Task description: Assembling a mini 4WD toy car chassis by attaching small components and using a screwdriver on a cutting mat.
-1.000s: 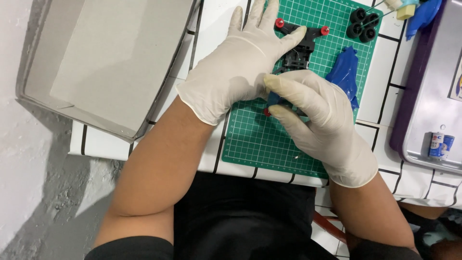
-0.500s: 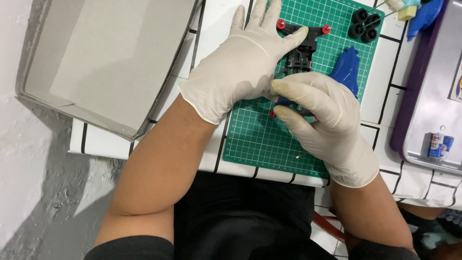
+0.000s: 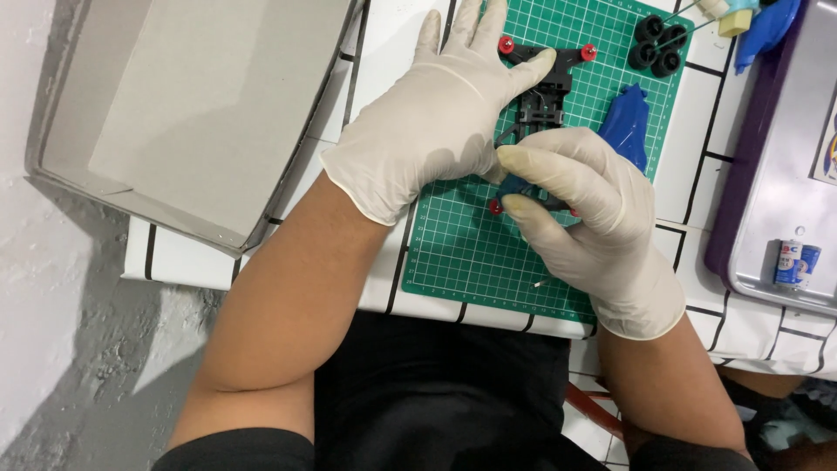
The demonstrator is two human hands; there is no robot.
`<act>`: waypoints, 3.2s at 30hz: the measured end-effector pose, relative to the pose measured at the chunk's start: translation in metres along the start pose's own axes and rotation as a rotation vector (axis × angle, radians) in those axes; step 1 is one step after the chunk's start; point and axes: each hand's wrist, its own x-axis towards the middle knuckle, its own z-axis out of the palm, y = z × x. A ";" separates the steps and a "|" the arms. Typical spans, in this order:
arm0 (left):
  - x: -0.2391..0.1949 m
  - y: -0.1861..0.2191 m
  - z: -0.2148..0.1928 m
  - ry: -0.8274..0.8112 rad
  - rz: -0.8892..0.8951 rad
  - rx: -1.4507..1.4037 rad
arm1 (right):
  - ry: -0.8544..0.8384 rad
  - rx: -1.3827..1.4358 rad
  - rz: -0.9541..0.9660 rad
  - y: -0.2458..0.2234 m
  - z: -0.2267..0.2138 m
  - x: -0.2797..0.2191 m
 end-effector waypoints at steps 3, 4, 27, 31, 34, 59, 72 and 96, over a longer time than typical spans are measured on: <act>-0.001 0.001 -0.003 -0.019 -0.007 -0.010 | 0.014 0.016 -0.012 -0.001 0.001 0.003; -0.001 0.001 -0.003 -0.020 -0.006 -0.010 | 0.015 0.016 -0.011 -0.001 0.000 0.003; -0.013 0.003 -0.016 -0.026 0.051 -0.206 | 0.493 0.284 0.207 0.009 -0.014 -0.021; -0.009 0.006 -0.012 0.045 0.097 -0.208 | 0.586 0.328 0.306 0.004 -0.029 -0.037; -0.004 0.012 -0.008 0.071 0.065 -0.158 | 0.690 0.334 0.338 0.006 -0.056 -0.055; -0.004 0.007 -0.007 0.106 0.138 -0.209 | 0.106 -0.609 1.146 0.076 -0.190 -0.206; -0.009 0.003 -0.009 0.130 0.119 -0.302 | 0.093 -0.547 1.158 0.071 -0.189 -0.203; 0.007 -0.012 0.008 0.296 0.124 -0.451 | -0.254 -0.303 0.464 0.058 -0.045 0.043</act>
